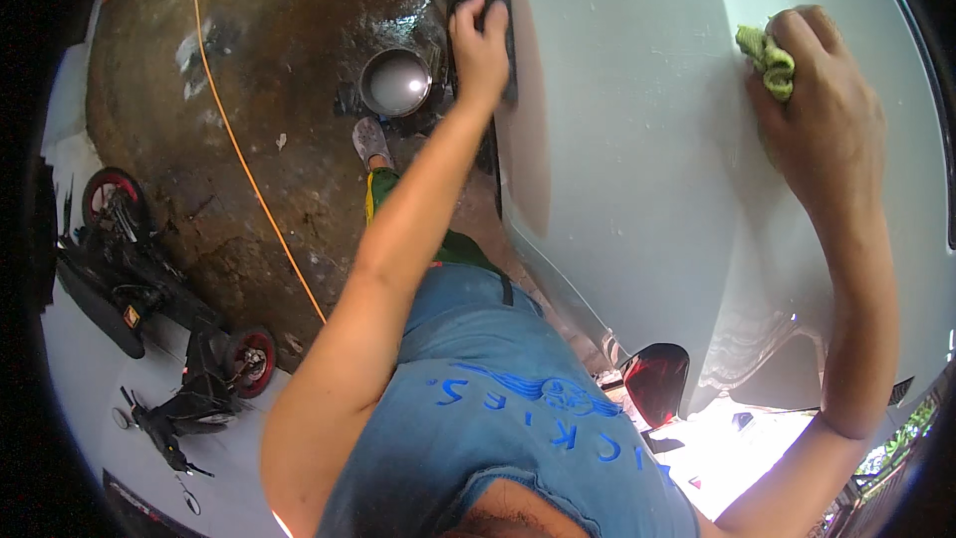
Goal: The person sands a wet section of a white car's exterior panel using a sanding block while holding a green cloth.
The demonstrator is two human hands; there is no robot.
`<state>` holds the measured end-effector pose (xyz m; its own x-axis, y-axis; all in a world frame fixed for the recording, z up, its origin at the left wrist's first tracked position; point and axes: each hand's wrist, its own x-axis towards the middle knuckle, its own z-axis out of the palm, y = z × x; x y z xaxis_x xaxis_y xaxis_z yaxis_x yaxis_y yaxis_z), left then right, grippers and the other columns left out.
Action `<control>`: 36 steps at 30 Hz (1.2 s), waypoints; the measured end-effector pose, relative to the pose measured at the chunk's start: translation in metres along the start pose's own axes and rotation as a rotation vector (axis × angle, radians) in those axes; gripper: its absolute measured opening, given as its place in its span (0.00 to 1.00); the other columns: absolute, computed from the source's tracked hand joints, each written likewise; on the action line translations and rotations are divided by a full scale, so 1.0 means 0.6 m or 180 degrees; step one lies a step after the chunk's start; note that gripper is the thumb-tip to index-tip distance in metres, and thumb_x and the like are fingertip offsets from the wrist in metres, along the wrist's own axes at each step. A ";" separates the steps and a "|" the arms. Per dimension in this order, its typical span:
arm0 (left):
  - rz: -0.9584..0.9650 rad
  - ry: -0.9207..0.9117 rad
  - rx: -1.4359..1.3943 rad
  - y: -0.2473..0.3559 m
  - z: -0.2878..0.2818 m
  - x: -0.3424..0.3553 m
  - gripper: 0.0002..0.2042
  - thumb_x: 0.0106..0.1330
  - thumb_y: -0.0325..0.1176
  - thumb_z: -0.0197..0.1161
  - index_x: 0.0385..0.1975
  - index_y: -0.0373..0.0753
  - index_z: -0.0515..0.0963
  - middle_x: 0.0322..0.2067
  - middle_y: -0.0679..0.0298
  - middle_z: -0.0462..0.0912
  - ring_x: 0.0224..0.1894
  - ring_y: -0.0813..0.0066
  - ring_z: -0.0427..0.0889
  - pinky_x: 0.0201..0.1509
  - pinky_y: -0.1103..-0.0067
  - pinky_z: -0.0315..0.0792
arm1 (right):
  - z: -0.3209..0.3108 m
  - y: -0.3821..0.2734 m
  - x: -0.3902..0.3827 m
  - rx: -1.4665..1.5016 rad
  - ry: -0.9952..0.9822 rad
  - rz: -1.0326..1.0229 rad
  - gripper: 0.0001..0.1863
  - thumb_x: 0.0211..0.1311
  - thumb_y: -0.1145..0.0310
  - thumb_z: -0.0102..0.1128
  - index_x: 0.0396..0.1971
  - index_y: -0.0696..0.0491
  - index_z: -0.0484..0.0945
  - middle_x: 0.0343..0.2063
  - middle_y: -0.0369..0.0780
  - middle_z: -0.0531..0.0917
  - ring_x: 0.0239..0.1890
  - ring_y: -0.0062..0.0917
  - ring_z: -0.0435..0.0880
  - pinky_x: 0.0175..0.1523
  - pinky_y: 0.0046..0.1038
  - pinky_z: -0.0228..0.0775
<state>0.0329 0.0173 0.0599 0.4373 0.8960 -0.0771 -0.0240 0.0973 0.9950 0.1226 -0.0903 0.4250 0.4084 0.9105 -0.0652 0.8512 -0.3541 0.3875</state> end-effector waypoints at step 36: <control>0.0193 0.0076 0.0185 0.038 -0.003 -0.047 0.19 0.74 0.40 0.60 0.54 0.30 0.71 0.52 0.48 0.72 0.57 0.53 0.71 0.65 0.64 0.64 | -0.001 -0.005 0.007 -0.0185 -0.0078 0.0255 0.12 0.67 0.59 0.64 0.35 0.51 0.74 0.33 0.40 0.82 0.31 0.43 0.83 0.33 0.41 0.73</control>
<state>0.0184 -0.0050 0.0844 0.4151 0.9096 -0.0174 0.0026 0.0179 0.9998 0.1218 -0.0851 0.4240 0.4830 0.8739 -0.0540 0.7951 -0.4120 0.4450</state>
